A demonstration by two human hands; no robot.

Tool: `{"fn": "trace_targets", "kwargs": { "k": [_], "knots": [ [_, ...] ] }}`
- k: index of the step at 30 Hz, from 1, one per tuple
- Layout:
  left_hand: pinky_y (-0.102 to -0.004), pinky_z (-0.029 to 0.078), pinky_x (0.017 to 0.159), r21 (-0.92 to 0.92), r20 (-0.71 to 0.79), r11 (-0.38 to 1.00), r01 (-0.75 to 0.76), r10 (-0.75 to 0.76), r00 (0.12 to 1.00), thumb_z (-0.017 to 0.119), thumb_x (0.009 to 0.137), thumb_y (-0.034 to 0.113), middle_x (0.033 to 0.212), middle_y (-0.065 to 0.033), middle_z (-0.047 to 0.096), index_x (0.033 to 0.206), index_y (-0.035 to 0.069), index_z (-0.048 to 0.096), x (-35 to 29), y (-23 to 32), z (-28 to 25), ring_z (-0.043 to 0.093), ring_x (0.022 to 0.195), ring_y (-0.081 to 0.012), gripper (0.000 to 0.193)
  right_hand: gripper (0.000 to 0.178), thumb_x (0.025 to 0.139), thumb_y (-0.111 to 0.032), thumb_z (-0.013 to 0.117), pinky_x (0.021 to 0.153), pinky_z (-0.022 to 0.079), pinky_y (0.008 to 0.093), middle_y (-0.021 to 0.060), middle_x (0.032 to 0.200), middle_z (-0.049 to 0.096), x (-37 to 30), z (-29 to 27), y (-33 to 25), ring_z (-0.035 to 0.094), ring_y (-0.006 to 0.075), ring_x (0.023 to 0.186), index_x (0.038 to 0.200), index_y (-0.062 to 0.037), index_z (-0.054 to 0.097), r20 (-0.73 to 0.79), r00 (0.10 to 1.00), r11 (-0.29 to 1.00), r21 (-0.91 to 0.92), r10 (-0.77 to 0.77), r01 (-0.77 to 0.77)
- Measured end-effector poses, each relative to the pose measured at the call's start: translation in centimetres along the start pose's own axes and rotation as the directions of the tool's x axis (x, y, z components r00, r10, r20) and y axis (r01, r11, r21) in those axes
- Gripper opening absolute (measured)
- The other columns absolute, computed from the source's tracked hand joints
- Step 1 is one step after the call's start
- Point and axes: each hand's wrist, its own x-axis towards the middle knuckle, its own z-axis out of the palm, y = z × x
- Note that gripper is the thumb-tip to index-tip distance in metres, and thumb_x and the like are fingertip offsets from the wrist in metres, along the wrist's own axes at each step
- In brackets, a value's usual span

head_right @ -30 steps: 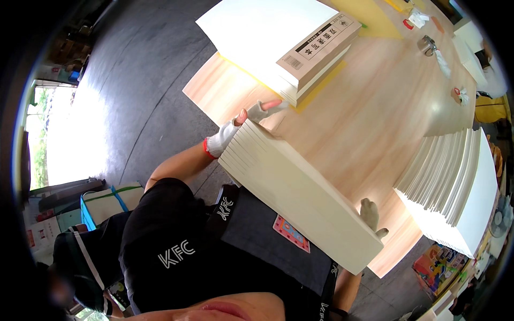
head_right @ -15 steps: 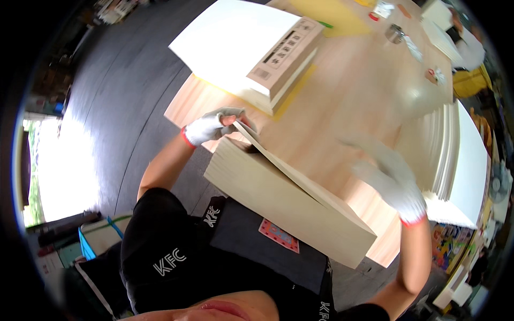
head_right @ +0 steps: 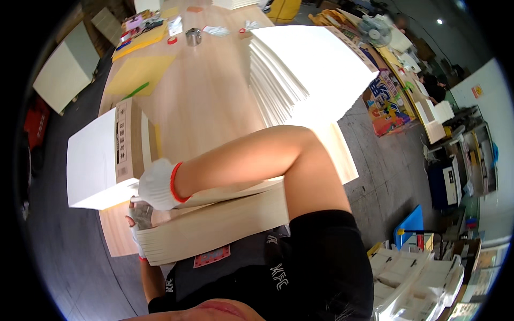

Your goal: The person repeatedly picks up stacks of white paper and places them onto a larger pile on a wooden table. They also handle yellow paper sheets, folding and arranging them on the table surface. The task involves continuous manual sorting and stacking of paper materials.

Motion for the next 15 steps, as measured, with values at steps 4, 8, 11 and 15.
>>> {"fn": "trace_targets", "kwargs": {
  "k": [4, 8, 11, 15],
  "knots": [
    [-0.0467, 0.035, 0.105, -0.104, 0.057, 0.991, 0.085, -0.080, 0.995, 0.041, 0.090, 0.064, 0.146, -0.0155, 0.036, 0.146, 0.011, 0.027, 0.1, -3.9, -3.0, 0.041, 0.129, -0.0286, 0.078, 0.046, 0.090, -0.024, 0.048, 0.048, 0.043, 0.0416, 0.0081, 0.071, 0.062, -7.3, -7.9, 1.7, 0.061, 0.0287, 0.062, 0.135, -0.0168, 0.049, -0.068, 0.977, 0.979, -0.001, 0.202, -0.203],
    [-0.0464, 0.041, 0.101, -0.121, 0.106, 0.975, 0.189, -0.177, 0.979, 0.043, 0.092, 0.059, 0.140, -0.0145, 0.043, 0.143, 0.009, 0.032, -0.5, -4.6, -2.4, 0.044, 0.127, -0.0265, 0.072, 0.044, 0.092, -0.030, 0.051, 0.076, 0.051, 0.0394, 0.0152, 0.102, 0.063, -16.9, -11.9, 11.3, 0.063, 0.0279, 0.089, 0.133, -0.0125, 0.051, -0.491, 0.806, 0.906, -0.406, -0.329, 0.123],
    [-0.0462, 0.043, 0.099, -0.122, 0.059, 0.971, 0.205, -0.199, 0.978, 0.045, 0.092, 0.057, 0.137, -0.0140, 0.047, 0.141, 0.009, 0.035, -1.3, -4.5, -3.0, 0.047, 0.124, -0.0256, 0.069, 0.047, 0.091, -0.030, 0.059, 0.088, 0.050, 0.0354, 0.0150, 0.121, 0.060, -21.4, -17.4, 9.7, 0.061, 0.0241, 0.103, 0.129, -0.0035, 0.051, -0.573, 0.796, 0.980, 0.140, 0.198, -0.144],
    [-0.0458, 0.046, 0.095, -0.107, 0.053, 0.966, 0.236, -0.231, 0.971, 0.047, 0.092, 0.055, 0.132, -0.0132, 0.053, 0.138, 0.008, 0.040, -1.4, -4.7, -2.3, 0.051, 0.120, -0.0244, 0.066, 0.037, 0.088, -0.025, 0.065, 0.080, 0.051, 0.0277, 0.0107, 0.105, 0.066, -27.1, -21.2, 10.6, 0.062, 0.0154, 0.092, 0.114, 0.0011, 0.060, -0.714, 0.300, 0.710, 0.690, 0.633, 0.143]
  ]
}}
